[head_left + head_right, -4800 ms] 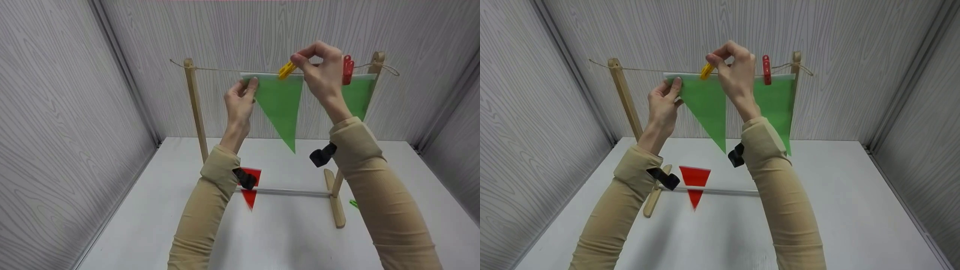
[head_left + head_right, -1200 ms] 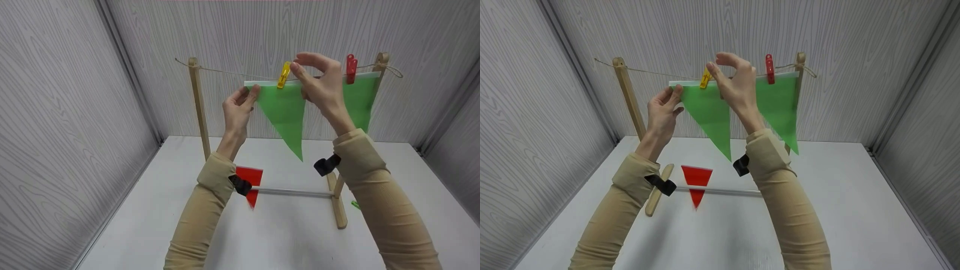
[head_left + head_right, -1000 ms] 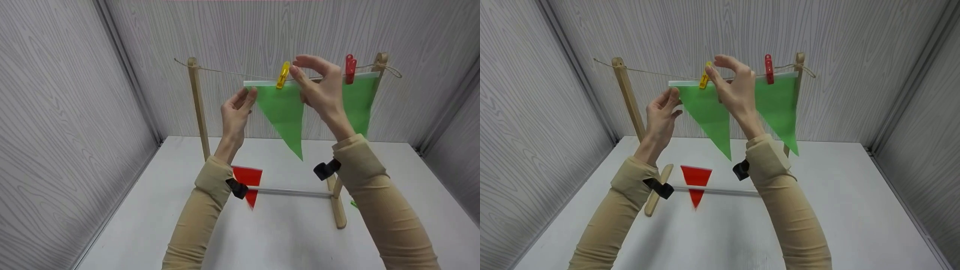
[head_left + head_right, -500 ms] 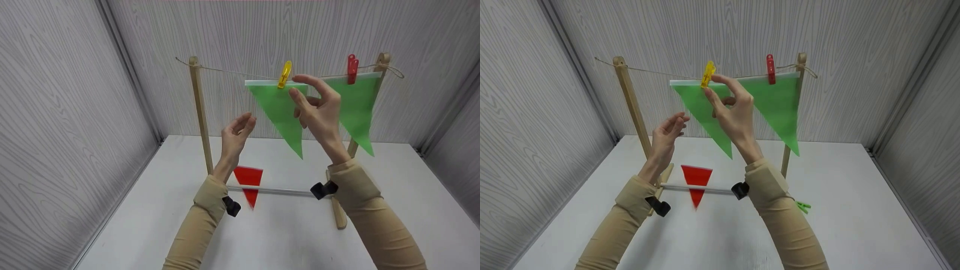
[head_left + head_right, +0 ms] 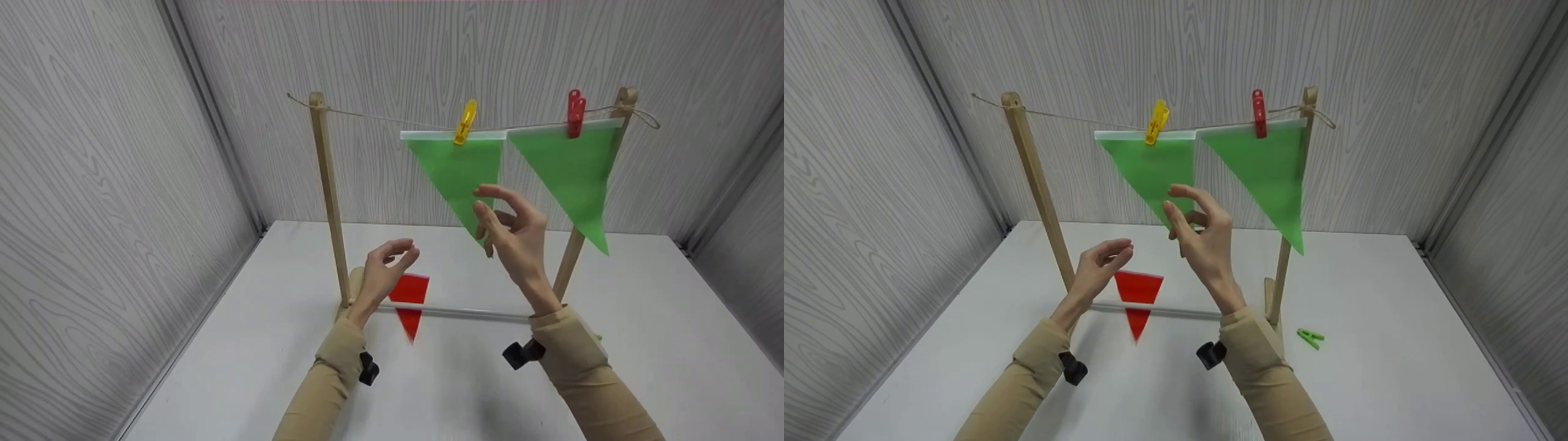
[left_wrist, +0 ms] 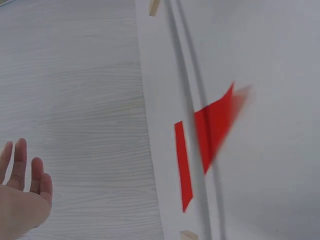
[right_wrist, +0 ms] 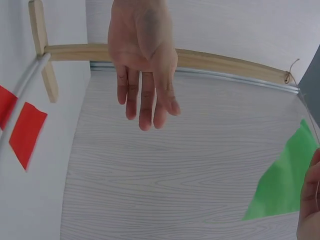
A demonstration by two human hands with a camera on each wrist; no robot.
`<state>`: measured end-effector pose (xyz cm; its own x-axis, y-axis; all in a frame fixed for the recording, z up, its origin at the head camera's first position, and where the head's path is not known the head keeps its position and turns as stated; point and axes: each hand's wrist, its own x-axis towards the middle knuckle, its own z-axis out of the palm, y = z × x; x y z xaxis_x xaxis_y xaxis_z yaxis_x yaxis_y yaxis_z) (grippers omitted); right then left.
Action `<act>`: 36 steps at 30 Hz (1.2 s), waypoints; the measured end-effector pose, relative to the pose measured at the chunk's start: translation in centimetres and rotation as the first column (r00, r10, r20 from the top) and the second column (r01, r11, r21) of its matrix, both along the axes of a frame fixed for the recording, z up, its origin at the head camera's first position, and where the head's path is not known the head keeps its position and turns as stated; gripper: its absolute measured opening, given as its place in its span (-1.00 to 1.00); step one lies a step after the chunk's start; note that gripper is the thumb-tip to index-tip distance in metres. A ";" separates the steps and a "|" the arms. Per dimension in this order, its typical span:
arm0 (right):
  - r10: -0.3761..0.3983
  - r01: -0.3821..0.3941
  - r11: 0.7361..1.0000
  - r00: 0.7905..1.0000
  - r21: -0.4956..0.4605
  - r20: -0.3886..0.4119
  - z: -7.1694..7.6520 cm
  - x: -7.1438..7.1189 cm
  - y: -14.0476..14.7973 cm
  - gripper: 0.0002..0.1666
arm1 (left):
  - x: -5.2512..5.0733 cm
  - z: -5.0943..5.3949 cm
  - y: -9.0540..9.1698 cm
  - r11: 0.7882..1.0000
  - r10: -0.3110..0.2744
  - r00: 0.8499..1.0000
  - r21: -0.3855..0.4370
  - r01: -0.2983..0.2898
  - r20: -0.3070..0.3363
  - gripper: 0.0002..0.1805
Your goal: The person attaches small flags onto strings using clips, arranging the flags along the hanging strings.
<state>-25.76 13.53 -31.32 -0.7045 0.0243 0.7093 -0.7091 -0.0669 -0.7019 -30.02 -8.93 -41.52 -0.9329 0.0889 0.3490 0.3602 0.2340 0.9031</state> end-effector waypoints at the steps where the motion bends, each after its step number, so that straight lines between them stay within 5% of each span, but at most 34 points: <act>1: 0.004 -0.004 1.000 1.000 0.001 0.013 -0.6 0.0 0.0 -0.67 | 0.1 -0.5 -0.1 1.000 -0.001 1.000 -0.020 0.001 0.006 -0.61; 9: 0.002 -0.007 1.000 0.984 0.026 0.178 -5.8 -0.2 0.3 -0.69 | 0.9 -4.3 -0.7 0.992 0.010 0.997 -0.127 0.000 0.074 -0.60; 15: -0.010 -0.001 0.999 0.955 0.037 0.298 -10.2 -0.5 0.5 -0.72 | 1.7 -6.1 -0.8 0.982 -0.004 0.990 -0.189 0.030 0.141 -0.60; 28: 0.034 -0.081 0.995 0.800 0.052 0.599 -16.8 -0.8 1.3 -0.67 | 2.8 -8.3 -1.0 0.912 -0.047 0.974 -0.387 0.133 0.222 -0.59; 36: 0.099 -0.213 0.973 0.741 0.092 0.664 -19.3 -0.9 2.2 -0.54 | 3.3 -8.1 -0.6 0.880 -0.053 0.970 -0.448 0.158 0.238 -0.64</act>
<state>-26.67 15.69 -50.61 -0.9790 -0.1949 0.0602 -0.0637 0.0118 -0.9979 -26.77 -9.54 -49.62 -0.9556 0.2921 0.0390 0.2183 0.6129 0.7594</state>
